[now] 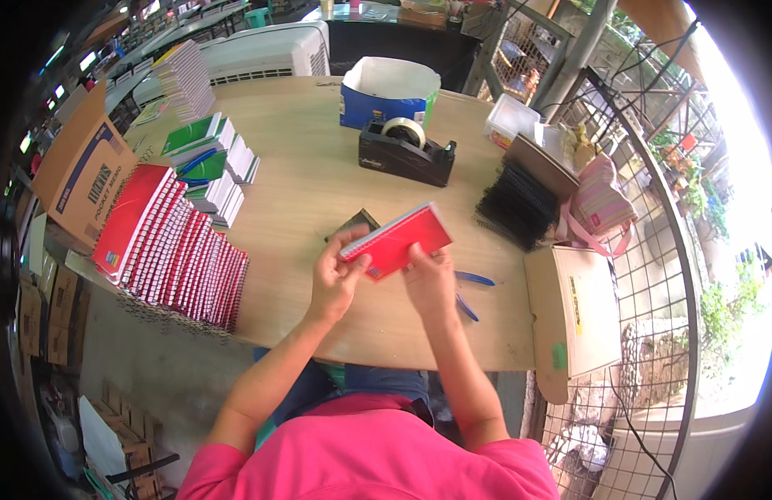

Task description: The person is using a pair of snips to trim and crimp the wire ends of spiral-bound red notebooks and stacking them into a large pile on a wooden worktable.

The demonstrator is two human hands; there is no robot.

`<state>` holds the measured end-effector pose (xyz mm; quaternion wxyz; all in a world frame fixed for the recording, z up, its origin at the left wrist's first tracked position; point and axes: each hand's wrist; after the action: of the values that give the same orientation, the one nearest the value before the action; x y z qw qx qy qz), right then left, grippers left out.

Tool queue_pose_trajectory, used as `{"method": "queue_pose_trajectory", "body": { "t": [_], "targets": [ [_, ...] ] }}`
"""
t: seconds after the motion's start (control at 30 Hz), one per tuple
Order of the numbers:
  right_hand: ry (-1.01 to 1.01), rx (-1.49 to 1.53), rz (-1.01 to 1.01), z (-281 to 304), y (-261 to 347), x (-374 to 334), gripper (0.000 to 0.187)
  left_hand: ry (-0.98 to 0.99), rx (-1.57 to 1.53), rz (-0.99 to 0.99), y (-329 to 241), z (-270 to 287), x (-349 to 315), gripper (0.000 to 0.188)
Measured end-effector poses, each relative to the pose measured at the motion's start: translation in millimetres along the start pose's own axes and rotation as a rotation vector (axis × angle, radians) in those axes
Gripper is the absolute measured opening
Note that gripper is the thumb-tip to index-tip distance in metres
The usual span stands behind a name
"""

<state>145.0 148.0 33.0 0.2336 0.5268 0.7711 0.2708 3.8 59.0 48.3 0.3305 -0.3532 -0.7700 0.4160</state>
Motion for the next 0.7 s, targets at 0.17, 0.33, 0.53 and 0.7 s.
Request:
{"method": "queue_pose_trajectory", "body": {
  "t": [0.17,0.33,0.53,0.7],
  "targets": [
    [0.12,-0.621,0.276,14,23,-24,0.044,-0.023,0.45,-0.184,16,35,-23,0.01],
    [0.196,-0.747,0.145,36,3,-35,0.033,0.006,0.658,-0.355,21,24,-36,0.025],
    [0.147,-0.712,0.235,33,-4,-41,0.028,0.036,0.831,-0.442,38,21,-38,0.028],
    [-0.142,-1.406,0.666,70,76,32,0.021,0.013,0.814,-0.395,27,25,-37,0.02]
  ]
}}
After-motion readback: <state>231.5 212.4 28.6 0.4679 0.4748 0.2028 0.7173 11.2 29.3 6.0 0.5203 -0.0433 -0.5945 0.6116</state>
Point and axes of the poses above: each hand's wrist, its own x-axis towards the middle knuckle, its own z-axis out of the back of the hand, y = z × x, and after that the axes turned 5 degrees about -y, right-handed
